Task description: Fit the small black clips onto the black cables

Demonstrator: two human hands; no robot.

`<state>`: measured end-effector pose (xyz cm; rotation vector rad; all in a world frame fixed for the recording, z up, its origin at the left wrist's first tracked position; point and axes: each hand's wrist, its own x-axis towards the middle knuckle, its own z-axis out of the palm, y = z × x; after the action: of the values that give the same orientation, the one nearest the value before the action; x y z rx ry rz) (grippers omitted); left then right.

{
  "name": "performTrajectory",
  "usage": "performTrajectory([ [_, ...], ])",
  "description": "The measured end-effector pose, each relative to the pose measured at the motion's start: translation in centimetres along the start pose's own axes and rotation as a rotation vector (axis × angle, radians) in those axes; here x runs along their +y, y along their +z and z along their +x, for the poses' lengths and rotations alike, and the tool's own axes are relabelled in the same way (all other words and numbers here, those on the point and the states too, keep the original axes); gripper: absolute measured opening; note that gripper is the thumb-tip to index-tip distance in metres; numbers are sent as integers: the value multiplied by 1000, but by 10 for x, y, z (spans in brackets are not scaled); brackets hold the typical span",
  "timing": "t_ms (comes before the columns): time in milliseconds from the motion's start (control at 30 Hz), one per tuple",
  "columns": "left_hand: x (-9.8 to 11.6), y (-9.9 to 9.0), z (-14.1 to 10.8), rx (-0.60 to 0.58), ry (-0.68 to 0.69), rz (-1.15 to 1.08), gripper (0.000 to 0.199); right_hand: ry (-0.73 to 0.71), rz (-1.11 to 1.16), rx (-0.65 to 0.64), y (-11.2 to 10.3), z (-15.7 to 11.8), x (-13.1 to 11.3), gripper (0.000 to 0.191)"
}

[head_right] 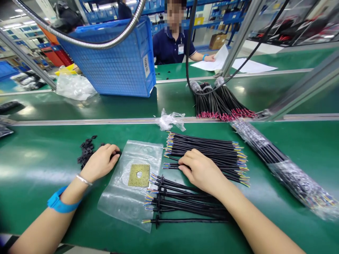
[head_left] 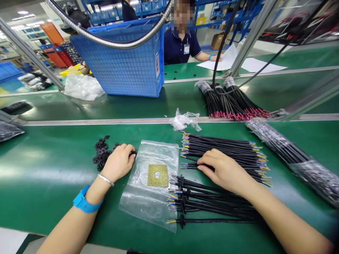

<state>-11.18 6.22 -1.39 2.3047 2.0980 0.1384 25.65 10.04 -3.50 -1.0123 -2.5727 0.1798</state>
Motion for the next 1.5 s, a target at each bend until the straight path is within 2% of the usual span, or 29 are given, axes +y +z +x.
performTrajectory([
  [100,6,-7,-5,96,22,-73,16,-8,9,-25,4,0,-7,16],
  [133,9,-10,-6,131,-2,-156,14,-13,13,-32,4,0,-9,15],
  [200,16,-12,-8,143,-84,-457,15,-24,21,-41,6,-1,-11,13],
  [333,36,-8,-12,-74,-214,-1178,27,-38,11,-11,10,0,-12,12],
  [433,51,-2,-16,-223,-207,-1343,27,-57,-10,-8,9,1,-15,17],
  [500,59,1,-18,-210,-94,-1287,22,-55,-17,-5,6,0,-17,20],
  [567,66,3,-21,-83,93,-1085,17,-11,8,23,2,-1,-18,18],
  [667,78,6,-26,139,393,-627,23,89,91,138,-5,-3,-20,10],
  [767,87,8,-31,155,573,-292,27,59,147,251,-11,-5,-28,12],
  [833,92,7,-32,105,586,-226,29,-4,169,267,-13,-6,-38,16],
  [900,94,6,-31,71,505,-320,29,-48,190,269,-13,-7,-50,15],
  [933,95,6,-31,49,423,-435,27,-59,198,276,-12,-8,-56,13],
  [1067,99,3,-30,-70,-23,-1113,15,-90,205,311,-5,-9,-77,11],
  [1133,102,1,-30,-109,-150,-1366,17,-109,188,337,-1,-8,-82,11],
  [1233,106,-2,-32,-157,-229,-1597,27,-129,148,380,4,-5,-85,13],
  [1300,107,-3,-33,-179,-251,-1677,32,-132,124,392,5,-4,-85,14],
  [1500,105,-2,-39,-194,-190,-1668,35,-151,130,397,6,-5,-85,11],
])
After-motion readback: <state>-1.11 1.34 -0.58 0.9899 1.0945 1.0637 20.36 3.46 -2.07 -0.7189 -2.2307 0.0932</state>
